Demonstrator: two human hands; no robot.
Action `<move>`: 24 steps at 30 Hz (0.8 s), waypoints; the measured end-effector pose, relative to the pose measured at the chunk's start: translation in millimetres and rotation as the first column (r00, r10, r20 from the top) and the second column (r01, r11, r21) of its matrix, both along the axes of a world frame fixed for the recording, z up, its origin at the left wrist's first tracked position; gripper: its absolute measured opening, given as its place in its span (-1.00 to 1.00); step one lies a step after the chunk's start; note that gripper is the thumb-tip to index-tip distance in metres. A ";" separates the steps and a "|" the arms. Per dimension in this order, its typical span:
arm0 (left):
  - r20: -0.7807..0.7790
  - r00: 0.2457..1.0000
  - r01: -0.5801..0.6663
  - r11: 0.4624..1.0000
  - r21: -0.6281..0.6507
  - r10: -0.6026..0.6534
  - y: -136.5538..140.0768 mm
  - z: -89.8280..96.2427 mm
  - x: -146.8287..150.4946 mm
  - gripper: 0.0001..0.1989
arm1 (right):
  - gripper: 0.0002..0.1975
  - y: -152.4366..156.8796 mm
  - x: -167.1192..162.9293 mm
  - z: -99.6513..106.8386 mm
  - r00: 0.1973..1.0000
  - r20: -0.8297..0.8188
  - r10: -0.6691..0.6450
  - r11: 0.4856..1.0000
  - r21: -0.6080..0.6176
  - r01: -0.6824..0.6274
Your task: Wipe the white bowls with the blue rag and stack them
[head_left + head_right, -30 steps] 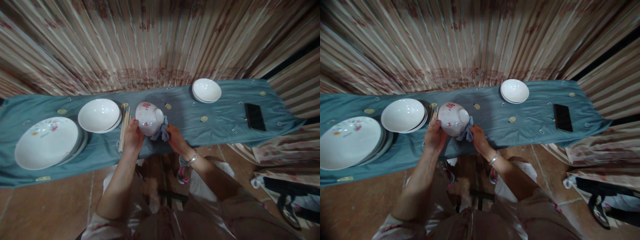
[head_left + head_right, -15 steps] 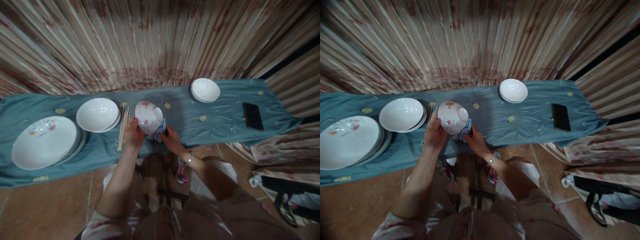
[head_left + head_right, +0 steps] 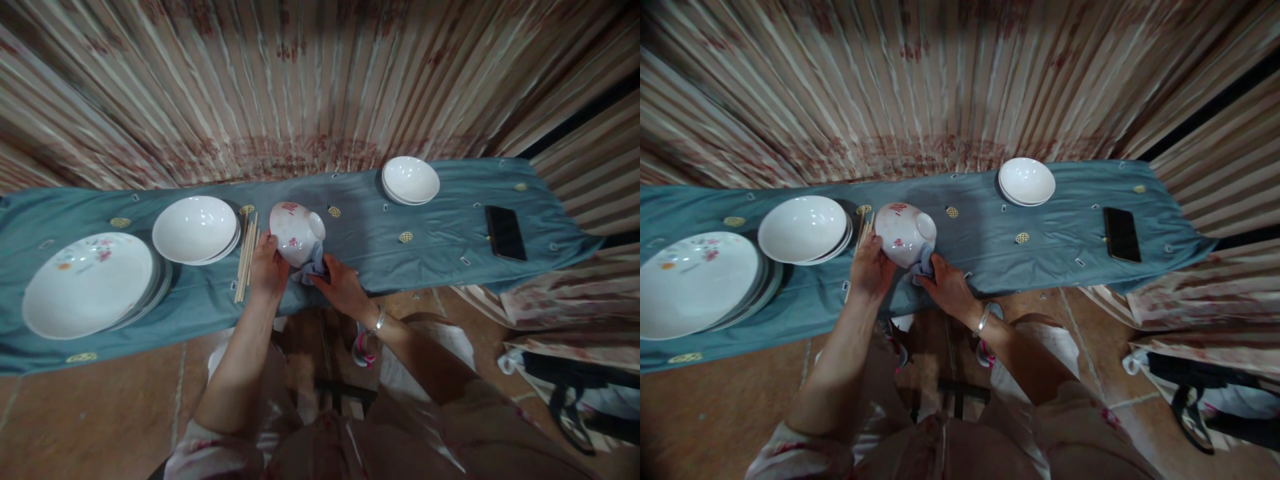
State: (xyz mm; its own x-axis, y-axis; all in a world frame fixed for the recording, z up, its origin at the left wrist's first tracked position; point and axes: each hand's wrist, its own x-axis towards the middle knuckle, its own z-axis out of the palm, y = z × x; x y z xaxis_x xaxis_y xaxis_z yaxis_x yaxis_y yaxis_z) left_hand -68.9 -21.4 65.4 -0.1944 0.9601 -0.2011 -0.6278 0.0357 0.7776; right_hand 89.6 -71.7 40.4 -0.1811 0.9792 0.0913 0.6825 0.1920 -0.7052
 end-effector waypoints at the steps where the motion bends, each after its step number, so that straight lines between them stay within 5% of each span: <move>1: 0.003 1.000 0.007 1.000 0.003 -0.007 -0.1 0.2 0.4 -0.83 | -0.72 0.0 0.5 -1.7 1.000 0.014 0.028 0.999 0.037 -0.028; 14: -0.032 0.997 0.078 0.992 0.103 -0.075 0.5 -0.2 7.9 -0.78 | -0.55 2.1 0.8 10.3 0.970 0.179 0.166 0.874 0.428 -0.228; 24: -0.040 0.992 0.123 0.991 0.051 -0.121 -9.0 12.5 19.4 -0.89 | -0.49 5.1 -9.4 31.1 0.958 0.267 0.101 0.874 0.437 -0.214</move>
